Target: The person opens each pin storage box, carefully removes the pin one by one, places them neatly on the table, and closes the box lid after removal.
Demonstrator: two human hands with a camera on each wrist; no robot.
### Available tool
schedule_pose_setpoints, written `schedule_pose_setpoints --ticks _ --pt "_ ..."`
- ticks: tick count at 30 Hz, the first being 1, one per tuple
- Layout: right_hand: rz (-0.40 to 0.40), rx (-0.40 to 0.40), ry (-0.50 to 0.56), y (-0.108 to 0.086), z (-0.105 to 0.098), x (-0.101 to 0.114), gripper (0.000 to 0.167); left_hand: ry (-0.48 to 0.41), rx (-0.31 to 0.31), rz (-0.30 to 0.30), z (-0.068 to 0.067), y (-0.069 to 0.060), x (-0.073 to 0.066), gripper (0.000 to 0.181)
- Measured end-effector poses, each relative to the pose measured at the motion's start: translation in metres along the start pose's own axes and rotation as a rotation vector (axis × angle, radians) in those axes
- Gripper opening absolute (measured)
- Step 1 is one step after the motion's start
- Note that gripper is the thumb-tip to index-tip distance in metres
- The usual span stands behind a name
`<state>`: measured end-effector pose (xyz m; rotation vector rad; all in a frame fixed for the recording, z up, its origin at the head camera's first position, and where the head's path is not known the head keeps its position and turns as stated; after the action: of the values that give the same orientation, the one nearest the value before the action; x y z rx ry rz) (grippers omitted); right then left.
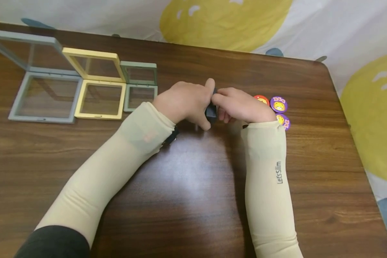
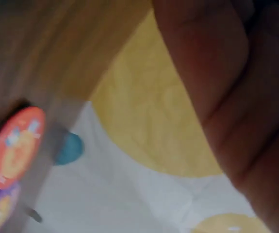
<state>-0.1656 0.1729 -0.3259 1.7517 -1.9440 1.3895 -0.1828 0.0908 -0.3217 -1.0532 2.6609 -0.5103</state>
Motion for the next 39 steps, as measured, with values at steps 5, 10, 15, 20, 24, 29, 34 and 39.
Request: schedule_pose_setpoints --ticks 5,10,15,20,24,29,34,39 --pt "-0.035 0.004 0.118 0.005 -0.001 -0.002 0.027 -0.029 0.023 -0.020 0.003 -0.001 0.000 0.073" --pt "-0.068 -0.001 0.255 0.009 -0.002 -0.002 0.021 -0.031 0.048 -0.048 0.004 -0.003 0.001 0.073" --pt "-0.043 -0.032 0.378 0.014 -0.002 -0.008 0.018 -0.006 0.053 -0.063 0.003 -0.004 0.000 0.072" --pt "-0.031 -0.060 0.341 0.012 -0.004 -0.006 0.017 0.006 0.061 -0.072 0.003 -0.004 0.000 0.072" --pt "-0.003 -0.060 0.278 0.007 -0.009 -0.008 0.017 -0.007 0.075 -0.072 0.003 -0.005 0.000 0.073" --pt "0.040 -0.082 0.206 0.000 -0.017 -0.013 0.016 -0.018 0.102 -0.071 0.005 -0.007 0.001 0.074" --pt "0.038 -0.097 0.114 -0.006 -0.021 -0.011 0.026 -0.016 0.114 -0.067 0.006 -0.008 0.001 0.075" --pt "0.050 -0.083 0.081 -0.011 -0.023 -0.012 0.042 -0.014 0.121 -0.060 0.005 -0.009 0.000 0.076"
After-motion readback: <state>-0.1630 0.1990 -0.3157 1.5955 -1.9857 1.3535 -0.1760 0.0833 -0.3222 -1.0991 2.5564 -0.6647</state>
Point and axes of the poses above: each hand's wrist, its own y-axis towards the middle knuckle, its own z-axis out of the palm, x = y × z, the point moved 8 cm from there along y, towards the middle knuckle, and after that the axes turned 12 degrees about y, right-handed, at the moved point
